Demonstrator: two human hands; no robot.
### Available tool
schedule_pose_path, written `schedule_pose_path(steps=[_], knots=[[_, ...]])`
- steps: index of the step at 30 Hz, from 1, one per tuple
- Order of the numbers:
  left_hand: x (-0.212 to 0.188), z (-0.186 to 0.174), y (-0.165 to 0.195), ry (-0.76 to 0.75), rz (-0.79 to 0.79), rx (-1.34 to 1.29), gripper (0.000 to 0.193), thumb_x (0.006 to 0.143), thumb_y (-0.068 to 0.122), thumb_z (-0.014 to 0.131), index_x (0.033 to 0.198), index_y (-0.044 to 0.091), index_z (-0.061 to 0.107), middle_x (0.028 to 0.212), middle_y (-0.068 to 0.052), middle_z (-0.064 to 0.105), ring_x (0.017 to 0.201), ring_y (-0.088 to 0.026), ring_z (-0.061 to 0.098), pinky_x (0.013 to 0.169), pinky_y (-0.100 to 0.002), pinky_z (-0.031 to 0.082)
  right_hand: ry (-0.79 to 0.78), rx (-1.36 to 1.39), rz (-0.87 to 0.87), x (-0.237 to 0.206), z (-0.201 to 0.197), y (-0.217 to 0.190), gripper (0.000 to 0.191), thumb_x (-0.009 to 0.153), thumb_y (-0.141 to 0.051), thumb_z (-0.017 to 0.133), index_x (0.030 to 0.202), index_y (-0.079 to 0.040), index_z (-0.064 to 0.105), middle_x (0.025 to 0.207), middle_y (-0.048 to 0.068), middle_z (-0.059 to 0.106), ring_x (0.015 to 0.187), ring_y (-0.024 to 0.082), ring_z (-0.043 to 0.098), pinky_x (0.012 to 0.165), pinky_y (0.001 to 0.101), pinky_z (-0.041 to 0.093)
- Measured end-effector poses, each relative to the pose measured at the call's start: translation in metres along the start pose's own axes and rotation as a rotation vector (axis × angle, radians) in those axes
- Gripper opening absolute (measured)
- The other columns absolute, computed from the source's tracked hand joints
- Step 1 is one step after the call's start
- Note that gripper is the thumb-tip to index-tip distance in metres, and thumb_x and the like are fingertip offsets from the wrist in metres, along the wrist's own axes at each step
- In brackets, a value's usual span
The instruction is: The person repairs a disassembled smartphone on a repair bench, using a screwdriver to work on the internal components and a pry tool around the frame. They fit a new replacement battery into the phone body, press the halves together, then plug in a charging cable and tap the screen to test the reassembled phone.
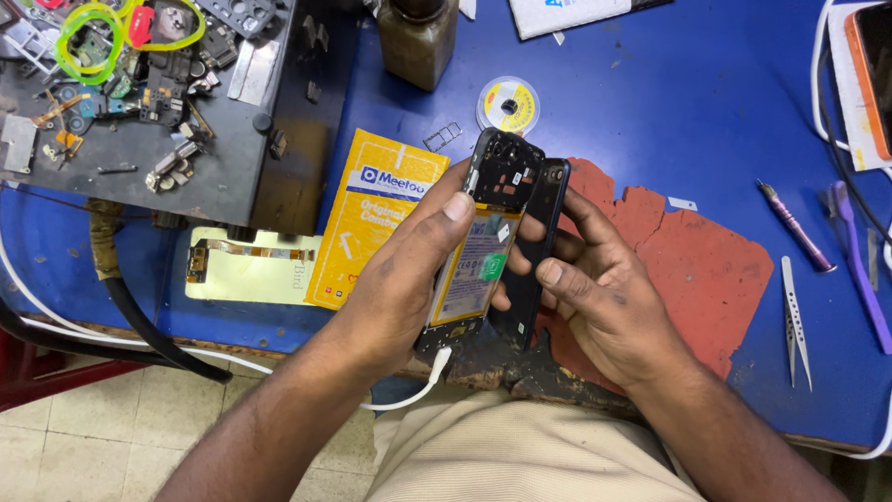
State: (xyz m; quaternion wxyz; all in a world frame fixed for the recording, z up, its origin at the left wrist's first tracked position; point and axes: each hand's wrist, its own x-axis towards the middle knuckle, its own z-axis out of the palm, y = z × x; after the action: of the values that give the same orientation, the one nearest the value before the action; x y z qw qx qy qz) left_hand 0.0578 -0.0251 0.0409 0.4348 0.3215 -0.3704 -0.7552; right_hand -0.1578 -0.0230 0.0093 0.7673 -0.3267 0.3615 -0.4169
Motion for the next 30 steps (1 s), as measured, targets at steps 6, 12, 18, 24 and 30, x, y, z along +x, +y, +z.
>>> schedule_pose_path(steps=[6,12,18,24,30], knots=[[-0.002,-0.001,-0.01,0.105,0.032,0.104,0.069,0.107,0.042,0.037,0.166,0.007,0.03,0.126,-0.013,0.059,0.108,-0.019,0.056,0.087,-0.036,0.053,-0.023,-0.002,-0.002,-0.001,0.006,-0.008,0.076,0.094,-0.011,0.068,0.159,-0.007,0.03,0.135,0.016,0.059,0.12,0.029,0.064,0.099,0.0479,0.058],[-0.005,-0.004,-0.012,0.134,0.223,0.758,0.066,0.113,0.032,0.041,0.168,0.003,0.016,0.169,-0.024,0.033,0.156,-0.036,0.035,0.12,-0.042,0.035,-0.006,-0.036,-0.048,-0.001,0.006,-0.005,0.078,0.096,-0.008,0.068,0.163,-0.007,0.029,0.138,0.016,0.057,0.124,0.025,0.062,0.101,0.0431,0.056],[-0.003,0.007,-0.011,0.147,0.213,0.834,0.069,0.11,0.029,0.048,0.166,0.003,0.016,0.148,-0.026,0.049,0.136,-0.035,0.052,0.115,-0.041,0.039,0.001,-0.041,-0.025,-0.002,0.006,0.004,0.084,0.096,-0.008,0.07,0.168,-0.012,0.027,0.14,0.016,0.055,0.114,0.022,0.061,0.088,0.0367,0.057],[-0.002,0.014,-0.007,0.164,0.129,0.89,0.071,0.107,0.033,0.051,0.166,0.009,0.019,0.111,-0.017,0.056,0.098,-0.028,0.059,0.094,-0.038,0.049,0.014,-0.091,-0.022,0.0,0.012,0.007,0.083,0.095,-0.009,0.068,0.165,-0.015,0.024,0.145,0.014,0.052,0.124,0.021,0.059,0.087,0.0333,0.058],[-0.001,0.013,-0.008,0.156,0.148,0.897,0.071,0.107,0.032,0.053,0.166,0.011,0.02,0.112,-0.017,0.056,0.099,-0.028,0.06,0.094,-0.038,0.05,0.014,-0.119,-0.038,0.0,0.014,0.008,0.083,0.096,-0.009,0.068,0.166,-0.016,0.023,0.148,0.016,0.05,0.127,0.022,0.058,0.089,0.0322,0.056]])
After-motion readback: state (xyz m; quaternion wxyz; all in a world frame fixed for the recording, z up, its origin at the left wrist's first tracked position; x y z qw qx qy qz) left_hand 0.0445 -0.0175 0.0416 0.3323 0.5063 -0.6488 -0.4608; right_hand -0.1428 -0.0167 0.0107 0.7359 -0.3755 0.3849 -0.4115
